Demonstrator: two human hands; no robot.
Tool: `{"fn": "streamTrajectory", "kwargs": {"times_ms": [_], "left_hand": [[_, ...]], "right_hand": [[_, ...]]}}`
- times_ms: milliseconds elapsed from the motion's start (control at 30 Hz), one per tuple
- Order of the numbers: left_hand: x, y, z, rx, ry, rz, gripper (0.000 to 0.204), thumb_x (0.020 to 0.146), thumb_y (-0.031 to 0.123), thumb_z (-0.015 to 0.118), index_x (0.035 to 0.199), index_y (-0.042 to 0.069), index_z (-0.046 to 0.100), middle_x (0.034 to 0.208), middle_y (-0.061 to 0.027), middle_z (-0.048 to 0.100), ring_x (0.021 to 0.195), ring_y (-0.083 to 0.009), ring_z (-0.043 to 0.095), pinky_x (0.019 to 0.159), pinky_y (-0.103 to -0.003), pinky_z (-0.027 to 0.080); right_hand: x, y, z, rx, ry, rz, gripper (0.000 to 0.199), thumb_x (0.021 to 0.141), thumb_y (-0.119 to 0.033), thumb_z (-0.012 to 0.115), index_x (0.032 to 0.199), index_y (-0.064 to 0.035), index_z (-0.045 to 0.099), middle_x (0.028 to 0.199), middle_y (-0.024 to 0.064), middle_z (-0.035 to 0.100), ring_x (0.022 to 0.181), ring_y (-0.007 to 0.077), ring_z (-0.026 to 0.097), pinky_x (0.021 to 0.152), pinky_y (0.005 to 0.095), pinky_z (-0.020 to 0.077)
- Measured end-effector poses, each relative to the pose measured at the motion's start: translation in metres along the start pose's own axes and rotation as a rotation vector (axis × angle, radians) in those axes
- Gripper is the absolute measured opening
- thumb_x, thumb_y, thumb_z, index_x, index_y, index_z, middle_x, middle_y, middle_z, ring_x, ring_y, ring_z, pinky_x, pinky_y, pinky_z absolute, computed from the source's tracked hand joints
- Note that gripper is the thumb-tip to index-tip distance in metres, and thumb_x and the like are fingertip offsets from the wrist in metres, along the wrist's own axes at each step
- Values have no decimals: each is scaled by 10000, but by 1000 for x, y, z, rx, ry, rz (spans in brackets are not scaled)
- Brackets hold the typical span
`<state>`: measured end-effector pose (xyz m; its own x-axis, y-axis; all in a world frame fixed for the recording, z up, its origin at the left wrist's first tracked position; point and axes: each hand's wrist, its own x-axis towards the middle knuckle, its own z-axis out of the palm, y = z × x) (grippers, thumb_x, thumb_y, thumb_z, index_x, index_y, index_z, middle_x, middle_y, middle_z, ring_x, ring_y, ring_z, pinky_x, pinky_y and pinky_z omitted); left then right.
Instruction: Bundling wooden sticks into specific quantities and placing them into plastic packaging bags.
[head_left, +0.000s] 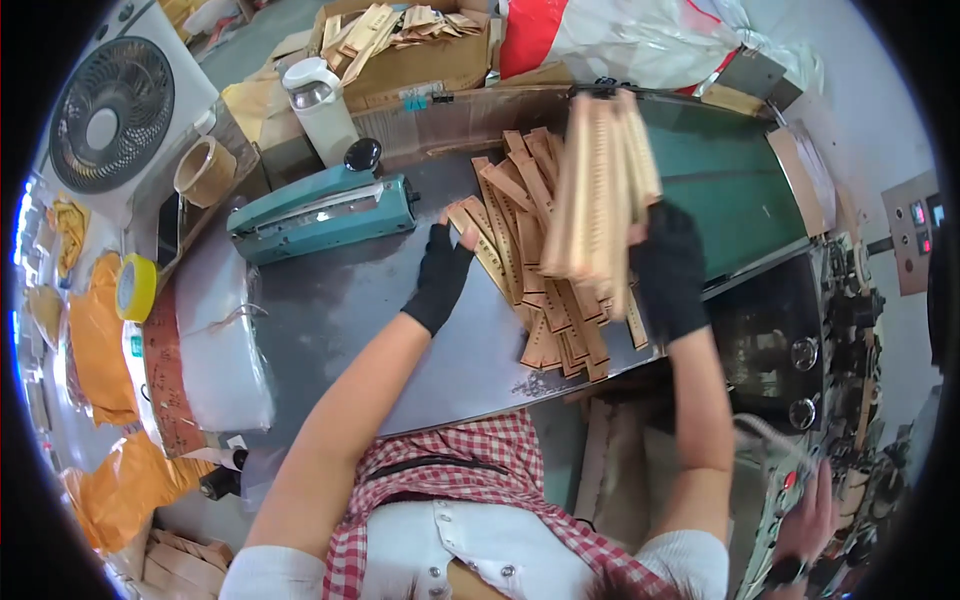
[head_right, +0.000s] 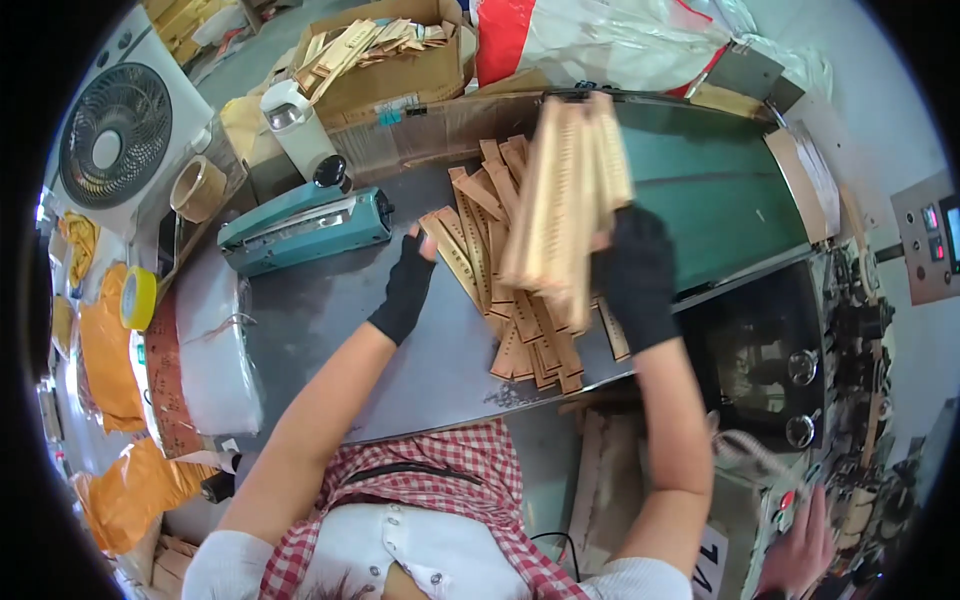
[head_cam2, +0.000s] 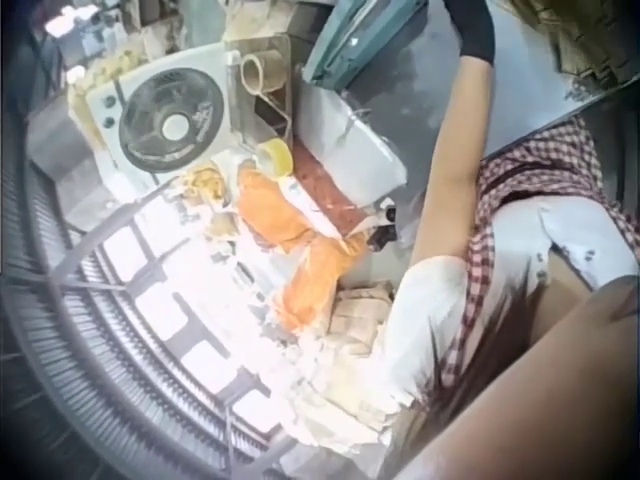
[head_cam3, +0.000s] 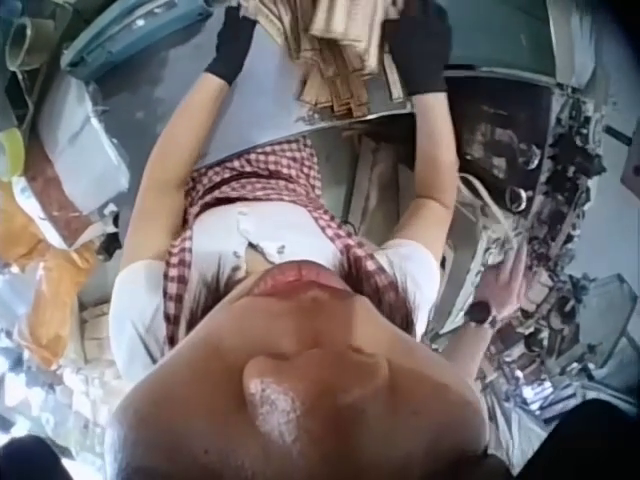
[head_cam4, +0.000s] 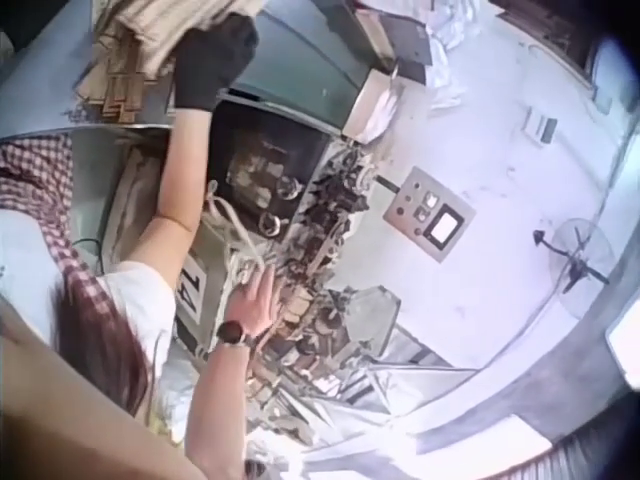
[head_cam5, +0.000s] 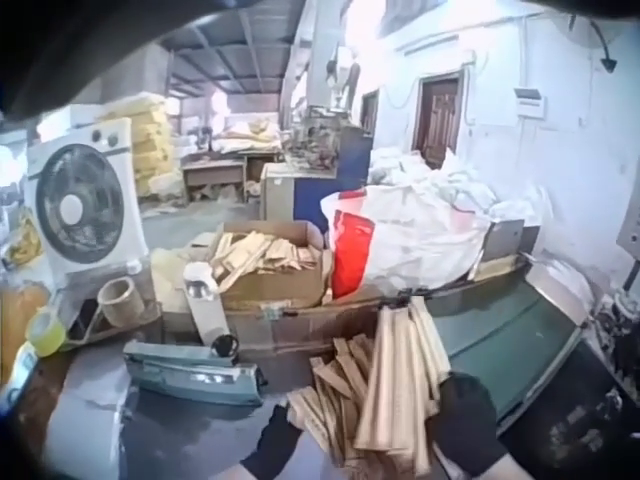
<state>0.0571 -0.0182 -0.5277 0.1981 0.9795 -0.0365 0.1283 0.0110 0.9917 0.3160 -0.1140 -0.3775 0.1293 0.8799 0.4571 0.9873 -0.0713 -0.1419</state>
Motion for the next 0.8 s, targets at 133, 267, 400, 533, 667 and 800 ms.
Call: {"fn": "streamTrajectory", "kwargs": {"times_ms": [133, 267, 400, 533, 667, 800], "left_hand": [[0, 32, 31, -91, -24, -66, 952, 748, 476, 730, 1416, 4, 243, 1306, -209, 458, 1246, -310, 435, 1006, -388, 381], [-4, 12, 47, 322, 94, 31, 1105, 648, 358, 818, 1417, -36, 127, 1413, -241, 272, 1302, -362, 326, 1067, -385, 323], [2, 28, 57, 133, 115, -47, 1076, 642, 363, 821, 1403, -48, 182, 1374, -253, 322, 1281, -369, 352, 1065, -395, 315], [5, 28, 45, 72, 32, -83, 1103, 572, 365, 849, 1385, -54, 232, 1310, -253, 409, 1224, -363, 425, 1037, -396, 351], [-29, 16, -8, 274, -159, -47, 1157, 587, 355, 841, 1417, -60, 150, 1299, -258, 372, 1253, -399, 372, 1033, -417, 357], [-90, 5, -67, 347, -200, -19, 1116, 681, 347, 801, 1452, -59, 104, 1386, -229, 317, 1291, -328, 361, 1056, -402, 329]], "right_hand": [[-23, -78, 1, 237, -243, -73, 312, 857, -255, 603, 1059, -21, 561, 997, 218, 570, 904, 383, 562, 785, 444, 453], [14, -24, 74, 362, -339, 516, 566, 844, -486, 617, 1079, 26, 561, 1010, 248, 608, 942, 372, 601, 787, 417, 475], [5, 4, 116, 585, -672, 732, 680, 751, -534, 695, 1085, 49, 585, 922, 213, 661, 857, 356, 647, 753, 414, 494], [-55, -59, 144, 516, -114, 234, 669, 729, -306, 739, 1215, 40, 434, 1094, 251, 568, 1011, 400, 566, 848, 428, 460], [-98, -144, 129, 746, -135, 343, 475, 750, -192, 679, 1121, 35, 489, 1028, 249, 556, 974, 412, 543, 832, 446, 437], [-138, -186, 91, 818, -275, 194, 727, 788, -216, 684, 1361, 64, 336, 1225, 248, 477, 1104, 373, 506, 943, 435, 391]]}}
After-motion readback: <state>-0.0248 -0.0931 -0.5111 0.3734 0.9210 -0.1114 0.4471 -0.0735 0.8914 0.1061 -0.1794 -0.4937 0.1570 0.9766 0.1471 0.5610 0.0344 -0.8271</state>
